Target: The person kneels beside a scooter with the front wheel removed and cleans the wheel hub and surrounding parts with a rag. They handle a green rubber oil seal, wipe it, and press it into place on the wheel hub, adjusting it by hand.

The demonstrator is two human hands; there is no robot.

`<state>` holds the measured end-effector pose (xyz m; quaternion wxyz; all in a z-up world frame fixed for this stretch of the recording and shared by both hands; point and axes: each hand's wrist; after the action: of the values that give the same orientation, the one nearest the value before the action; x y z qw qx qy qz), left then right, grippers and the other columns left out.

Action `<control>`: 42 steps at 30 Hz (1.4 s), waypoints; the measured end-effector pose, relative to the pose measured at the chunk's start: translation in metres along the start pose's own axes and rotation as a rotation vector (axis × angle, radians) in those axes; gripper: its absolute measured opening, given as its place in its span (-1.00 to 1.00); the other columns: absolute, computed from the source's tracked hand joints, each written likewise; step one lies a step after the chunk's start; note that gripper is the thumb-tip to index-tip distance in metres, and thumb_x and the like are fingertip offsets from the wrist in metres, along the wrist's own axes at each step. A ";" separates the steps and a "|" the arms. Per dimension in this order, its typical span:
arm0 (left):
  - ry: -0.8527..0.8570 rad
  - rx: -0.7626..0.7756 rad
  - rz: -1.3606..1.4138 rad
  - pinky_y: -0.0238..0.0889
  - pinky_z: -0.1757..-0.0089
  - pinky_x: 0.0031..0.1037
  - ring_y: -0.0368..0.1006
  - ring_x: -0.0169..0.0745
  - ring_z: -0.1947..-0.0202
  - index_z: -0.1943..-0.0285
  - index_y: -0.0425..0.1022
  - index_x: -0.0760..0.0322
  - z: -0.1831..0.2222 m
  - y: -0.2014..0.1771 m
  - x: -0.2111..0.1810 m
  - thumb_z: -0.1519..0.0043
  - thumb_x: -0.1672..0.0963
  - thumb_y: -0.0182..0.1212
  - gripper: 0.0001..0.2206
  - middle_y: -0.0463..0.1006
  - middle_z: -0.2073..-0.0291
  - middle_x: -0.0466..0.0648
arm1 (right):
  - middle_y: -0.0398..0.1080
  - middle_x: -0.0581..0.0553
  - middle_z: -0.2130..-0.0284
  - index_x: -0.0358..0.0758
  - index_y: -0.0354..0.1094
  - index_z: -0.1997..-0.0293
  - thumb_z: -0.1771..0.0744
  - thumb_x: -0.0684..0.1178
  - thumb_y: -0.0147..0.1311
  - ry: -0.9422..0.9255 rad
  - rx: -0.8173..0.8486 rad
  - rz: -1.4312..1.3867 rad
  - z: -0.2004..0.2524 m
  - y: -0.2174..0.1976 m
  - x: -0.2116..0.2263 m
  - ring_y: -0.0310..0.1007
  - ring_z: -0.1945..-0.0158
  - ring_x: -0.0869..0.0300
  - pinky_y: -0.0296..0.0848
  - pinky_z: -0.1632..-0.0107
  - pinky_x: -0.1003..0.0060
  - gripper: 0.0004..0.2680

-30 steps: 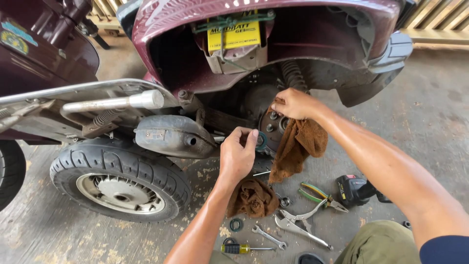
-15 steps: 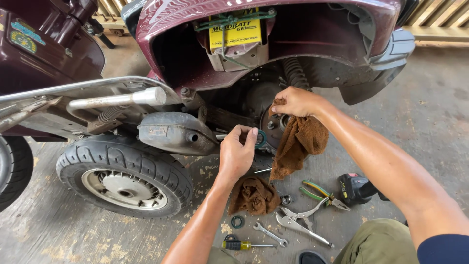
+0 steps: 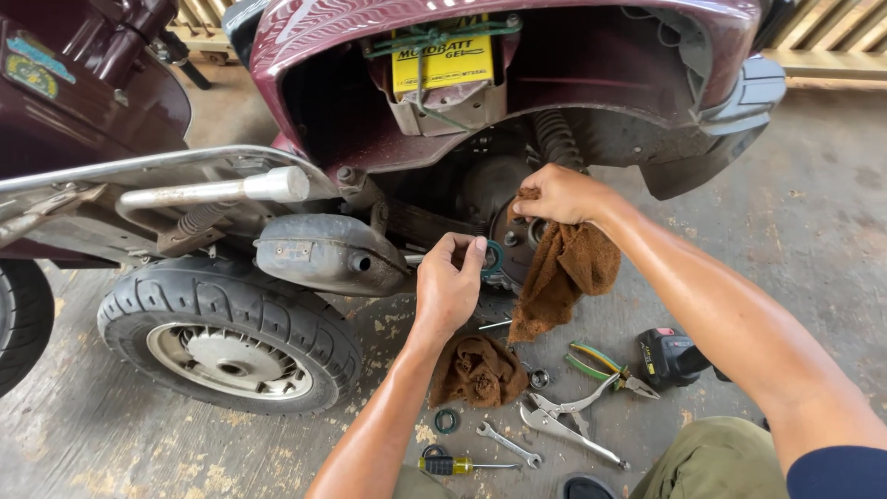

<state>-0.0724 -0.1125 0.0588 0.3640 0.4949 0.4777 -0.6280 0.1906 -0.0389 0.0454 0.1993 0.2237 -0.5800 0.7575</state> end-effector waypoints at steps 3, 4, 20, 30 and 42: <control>0.010 -0.005 -0.031 0.42 0.31 -0.28 0.55 -0.12 0.33 0.13 0.61 0.23 -0.003 0.009 0.001 -0.35 0.02 0.15 -0.77 0.65 0.42 0.01 | 0.61 -0.03 0.44 -0.08 0.64 0.28 -0.31 0.02 0.17 0.008 0.061 -0.070 0.009 -0.007 0.015 0.58 0.31 0.06 0.47 0.11 0.23 -0.88; 0.009 -0.009 -0.035 0.42 0.31 -0.28 0.55 -0.12 0.33 0.13 0.61 0.23 -0.002 0.008 -0.001 -0.35 0.02 0.15 -0.77 0.65 0.42 0.01 | 0.61 -0.03 0.44 -0.08 0.64 0.28 -0.31 0.02 0.17 0.004 0.063 -0.072 0.007 -0.008 0.010 0.58 0.31 0.06 0.47 0.11 0.23 -0.88; -0.012 -0.024 -0.023 0.45 0.29 -0.27 0.58 -0.11 0.32 0.11 0.61 0.24 0.000 -0.001 0.003 -0.37 0.04 0.12 -0.77 0.66 0.40 0.02 | 0.62 -0.01 0.46 -0.07 0.61 0.30 -0.26 0.11 0.24 -0.022 0.080 -0.015 0.000 -0.007 -0.002 0.61 0.26 0.07 0.50 0.15 0.20 -0.86; -0.014 -0.036 -0.025 0.45 0.26 -0.27 0.58 -0.12 0.31 0.11 0.63 0.19 0.004 -0.003 -0.003 -0.36 0.02 0.13 -0.77 0.67 0.40 -0.01 | 0.61 0.00 0.49 -0.08 0.60 0.38 -0.28 0.07 0.22 -0.025 0.056 0.001 0.003 -0.003 0.009 0.59 0.34 0.07 0.48 0.19 0.22 -0.87; -0.069 -0.030 -0.091 0.45 0.27 -0.17 0.61 0.06 0.29 0.11 0.62 0.18 0.002 -0.014 0.010 -0.32 -0.02 0.16 -0.74 0.67 0.41 0.03 | 0.56 -0.05 0.45 -0.05 0.56 0.21 -0.36 0.08 0.11 0.079 -0.301 0.002 0.010 0.017 -0.014 0.56 0.21 0.04 0.48 0.11 0.15 -0.86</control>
<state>-0.0880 -0.1104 0.0528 0.3588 0.4452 0.4962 -0.6533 0.1939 -0.0529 0.0263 0.2524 0.1607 -0.6791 0.6703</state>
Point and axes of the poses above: each hand's wrist, its own z-axis away from the middle knuckle, its own y-axis out of the palm, x = y × z
